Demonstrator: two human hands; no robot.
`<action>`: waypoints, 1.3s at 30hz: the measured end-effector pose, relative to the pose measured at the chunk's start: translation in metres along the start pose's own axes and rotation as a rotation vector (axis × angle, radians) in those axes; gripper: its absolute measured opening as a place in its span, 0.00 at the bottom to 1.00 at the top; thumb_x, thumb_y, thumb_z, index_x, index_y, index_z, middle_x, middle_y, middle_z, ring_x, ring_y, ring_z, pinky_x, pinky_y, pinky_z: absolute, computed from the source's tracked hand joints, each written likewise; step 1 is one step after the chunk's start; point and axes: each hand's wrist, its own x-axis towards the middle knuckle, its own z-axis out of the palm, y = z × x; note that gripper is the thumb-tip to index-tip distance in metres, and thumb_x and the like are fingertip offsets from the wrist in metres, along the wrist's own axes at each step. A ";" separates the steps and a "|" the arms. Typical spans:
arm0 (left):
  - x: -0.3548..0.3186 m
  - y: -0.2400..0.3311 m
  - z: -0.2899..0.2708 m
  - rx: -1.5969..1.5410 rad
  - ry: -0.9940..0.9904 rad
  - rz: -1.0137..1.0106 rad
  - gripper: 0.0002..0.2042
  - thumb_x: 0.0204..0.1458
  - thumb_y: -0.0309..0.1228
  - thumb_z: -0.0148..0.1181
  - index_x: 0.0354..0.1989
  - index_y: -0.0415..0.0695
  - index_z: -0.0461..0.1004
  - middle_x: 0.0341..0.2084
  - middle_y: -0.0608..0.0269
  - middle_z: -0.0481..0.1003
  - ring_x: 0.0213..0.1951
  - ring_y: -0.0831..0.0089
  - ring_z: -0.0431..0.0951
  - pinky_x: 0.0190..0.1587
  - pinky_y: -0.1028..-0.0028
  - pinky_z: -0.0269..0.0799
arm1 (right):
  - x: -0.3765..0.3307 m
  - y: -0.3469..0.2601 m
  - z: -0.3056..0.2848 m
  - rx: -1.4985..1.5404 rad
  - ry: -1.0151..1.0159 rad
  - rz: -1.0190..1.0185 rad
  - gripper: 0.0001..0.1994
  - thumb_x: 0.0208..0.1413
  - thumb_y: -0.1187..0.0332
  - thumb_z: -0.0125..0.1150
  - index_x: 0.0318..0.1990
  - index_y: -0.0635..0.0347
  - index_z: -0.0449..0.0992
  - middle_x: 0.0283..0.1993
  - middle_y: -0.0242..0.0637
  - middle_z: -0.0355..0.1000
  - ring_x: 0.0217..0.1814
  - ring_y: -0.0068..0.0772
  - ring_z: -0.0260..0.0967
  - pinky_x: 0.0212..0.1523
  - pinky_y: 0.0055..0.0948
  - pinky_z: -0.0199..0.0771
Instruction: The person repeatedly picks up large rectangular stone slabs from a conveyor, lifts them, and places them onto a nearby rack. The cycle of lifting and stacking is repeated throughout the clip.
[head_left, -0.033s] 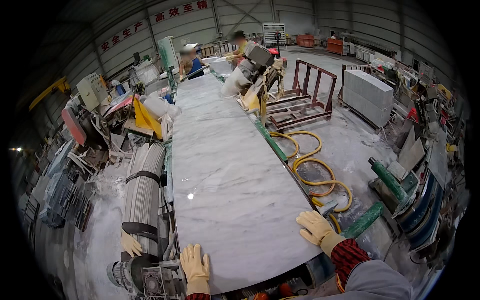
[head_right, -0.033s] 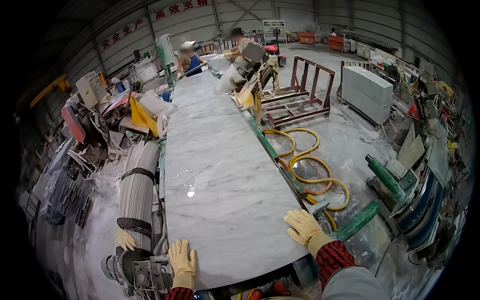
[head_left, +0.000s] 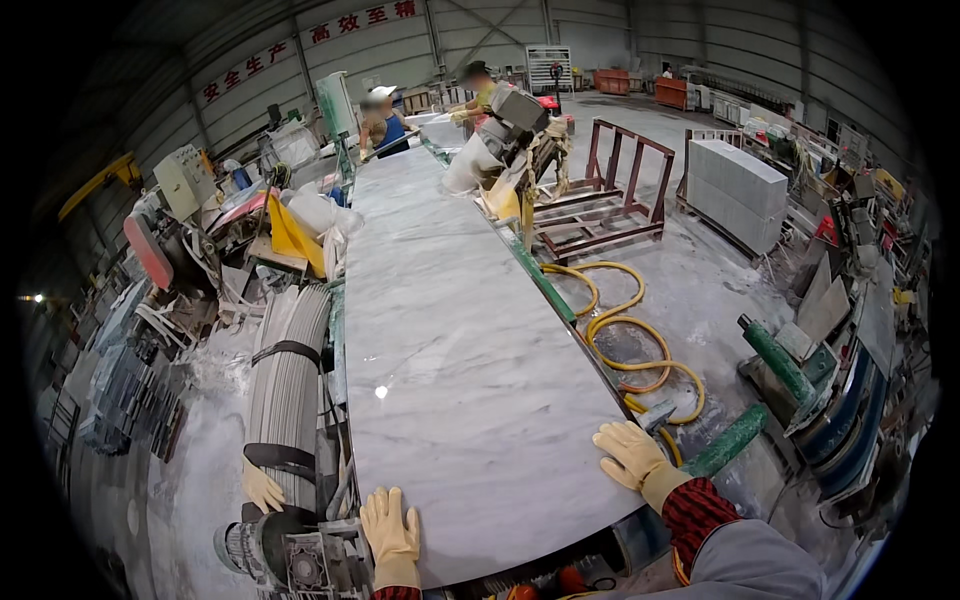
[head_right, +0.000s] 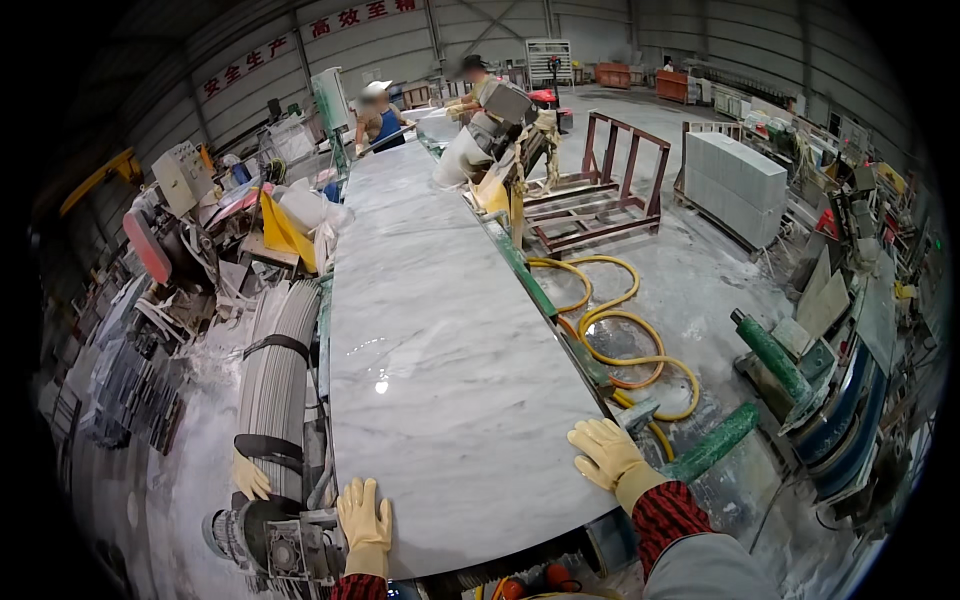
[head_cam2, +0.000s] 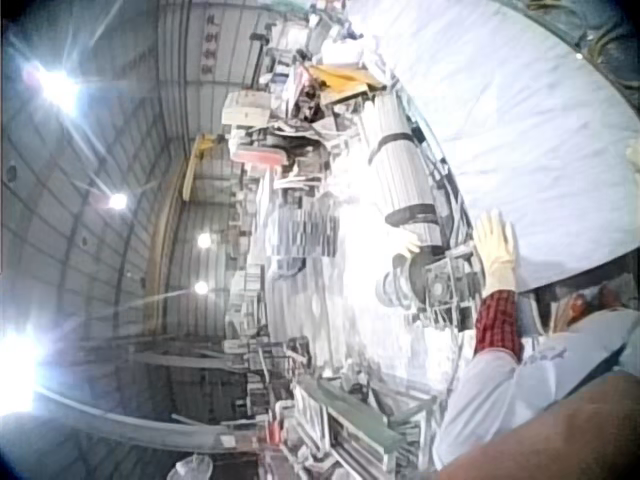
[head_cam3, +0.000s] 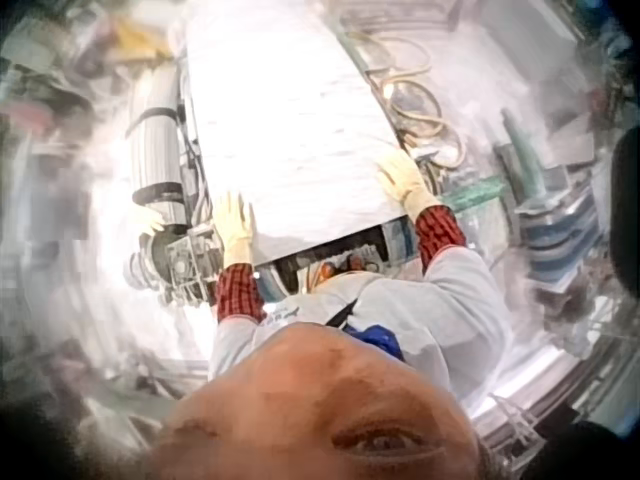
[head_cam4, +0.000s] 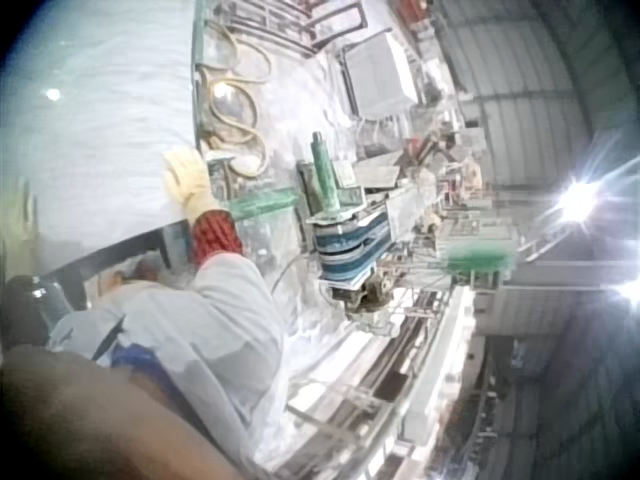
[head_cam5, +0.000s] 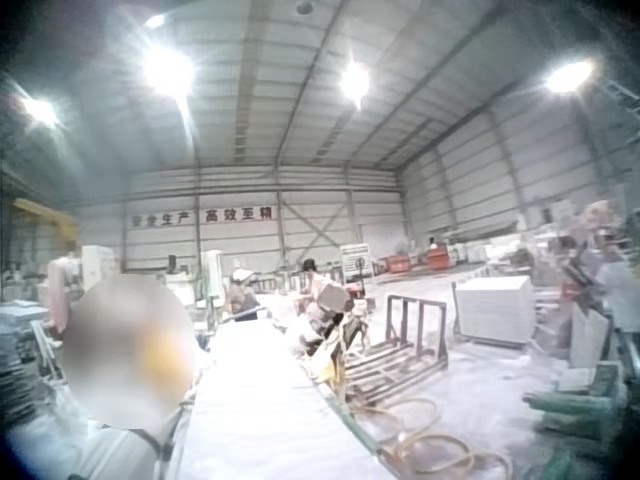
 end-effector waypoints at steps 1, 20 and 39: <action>0.000 0.000 0.000 -0.011 -0.015 -0.011 0.28 0.64 0.43 0.63 0.72 0.49 0.67 0.73 0.48 0.66 0.76 0.44 0.61 0.78 0.45 0.51 | -0.001 0.000 0.000 0.000 0.004 -0.002 0.25 0.60 0.61 0.68 0.63 0.56 0.76 0.65 0.48 0.73 0.66 0.56 0.69 0.70 0.50 0.67; -0.008 -0.003 0.003 -0.044 -0.021 -0.021 0.29 0.66 0.44 0.61 0.73 0.49 0.68 0.75 0.45 0.66 0.77 0.42 0.60 0.80 0.45 0.49 | -0.011 0.003 0.005 -0.031 -0.002 0.000 0.25 0.62 0.61 0.68 0.65 0.57 0.76 0.67 0.49 0.74 0.69 0.56 0.69 0.73 0.51 0.65; -0.015 -0.002 0.001 -0.041 -0.022 -0.018 0.29 0.66 0.43 0.62 0.74 0.49 0.68 0.76 0.47 0.65 0.77 0.43 0.61 0.80 0.46 0.49 | -0.017 -0.003 0.001 -0.022 -0.003 0.017 0.25 0.60 0.62 0.69 0.64 0.57 0.76 0.66 0.49 0.74 0.68 0.56 0.69 0.72 0.52 0.66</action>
